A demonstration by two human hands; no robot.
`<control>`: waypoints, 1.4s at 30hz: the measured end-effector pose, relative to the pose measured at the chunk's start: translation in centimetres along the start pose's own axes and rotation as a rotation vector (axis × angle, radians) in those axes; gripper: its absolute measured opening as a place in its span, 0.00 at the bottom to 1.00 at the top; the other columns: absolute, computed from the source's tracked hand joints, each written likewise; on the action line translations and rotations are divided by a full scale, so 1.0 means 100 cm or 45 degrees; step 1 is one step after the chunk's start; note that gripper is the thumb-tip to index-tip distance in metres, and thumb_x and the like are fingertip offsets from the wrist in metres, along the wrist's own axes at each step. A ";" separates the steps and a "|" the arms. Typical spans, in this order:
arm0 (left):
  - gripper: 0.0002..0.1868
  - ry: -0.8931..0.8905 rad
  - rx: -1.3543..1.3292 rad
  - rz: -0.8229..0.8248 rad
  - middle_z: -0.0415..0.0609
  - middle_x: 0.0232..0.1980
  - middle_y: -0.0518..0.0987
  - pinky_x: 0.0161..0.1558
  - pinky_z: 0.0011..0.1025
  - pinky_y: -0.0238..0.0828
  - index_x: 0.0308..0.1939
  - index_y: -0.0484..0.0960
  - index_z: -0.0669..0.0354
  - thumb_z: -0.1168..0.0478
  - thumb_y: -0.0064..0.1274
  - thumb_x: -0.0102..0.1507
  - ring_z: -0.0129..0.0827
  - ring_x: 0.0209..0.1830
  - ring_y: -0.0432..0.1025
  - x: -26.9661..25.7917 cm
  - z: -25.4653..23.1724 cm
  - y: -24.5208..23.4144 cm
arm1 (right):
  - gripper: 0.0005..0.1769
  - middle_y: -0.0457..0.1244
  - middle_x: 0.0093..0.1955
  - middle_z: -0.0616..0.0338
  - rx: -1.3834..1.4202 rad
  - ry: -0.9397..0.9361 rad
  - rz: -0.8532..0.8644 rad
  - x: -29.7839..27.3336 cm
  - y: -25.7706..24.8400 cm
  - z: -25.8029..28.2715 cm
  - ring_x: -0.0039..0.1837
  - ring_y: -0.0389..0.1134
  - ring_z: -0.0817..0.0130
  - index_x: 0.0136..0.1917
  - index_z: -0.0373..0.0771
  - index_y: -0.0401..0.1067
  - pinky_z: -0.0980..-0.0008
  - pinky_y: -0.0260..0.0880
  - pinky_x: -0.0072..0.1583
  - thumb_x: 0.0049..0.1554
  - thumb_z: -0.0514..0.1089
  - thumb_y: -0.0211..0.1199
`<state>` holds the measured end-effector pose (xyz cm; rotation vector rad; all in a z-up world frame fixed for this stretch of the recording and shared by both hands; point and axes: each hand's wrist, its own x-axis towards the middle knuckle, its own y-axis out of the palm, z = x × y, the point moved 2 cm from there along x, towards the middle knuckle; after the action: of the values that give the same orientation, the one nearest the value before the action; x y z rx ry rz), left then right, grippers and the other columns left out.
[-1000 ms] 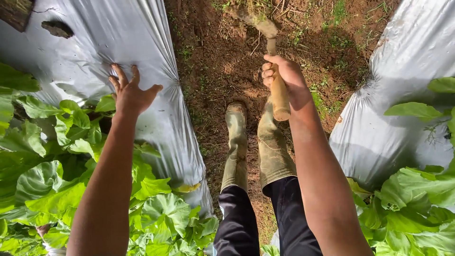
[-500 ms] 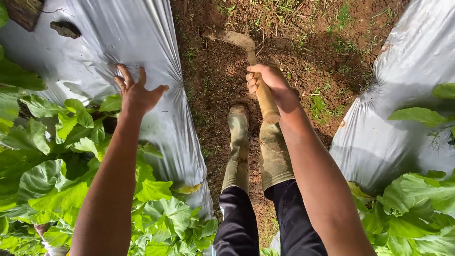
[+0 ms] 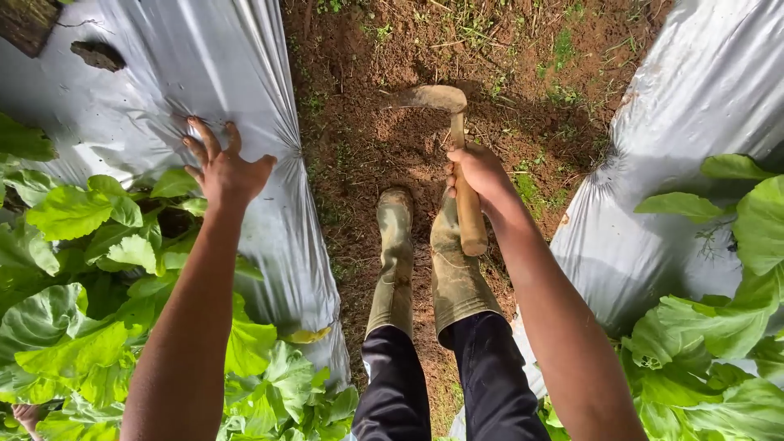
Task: The person walks between rows of leafy green vegetables in a field and uses a hoe to remove weeds from the soil. They repeatedly strike the ground with the tool and pull out the uprooted weeds by hand.
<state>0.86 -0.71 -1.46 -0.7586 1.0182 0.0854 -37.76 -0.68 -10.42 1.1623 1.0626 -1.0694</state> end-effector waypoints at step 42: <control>0.48 -0.036 0.094 -0.105 0.54 0.85 0.33 0.77 0.62 0.31 0.82 0.58 0.44 0.33 0.51 0.61 0.61 0.82 0.28 0.018 0.000 0.018 | 0.25 0.62 0.54 0.20 -0.731 -0.408 -0.363 -0.066 -0.044 0.054 0.45 0.72 0.42 0.73 0.18 0.48 0.52 0.77 0.41 0.66 0.32 0.46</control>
<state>1.11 0.14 -3.86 -0.7296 0.9571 -0.0125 -42.76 -5.87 -4.11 0.3744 1.1912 -1.0280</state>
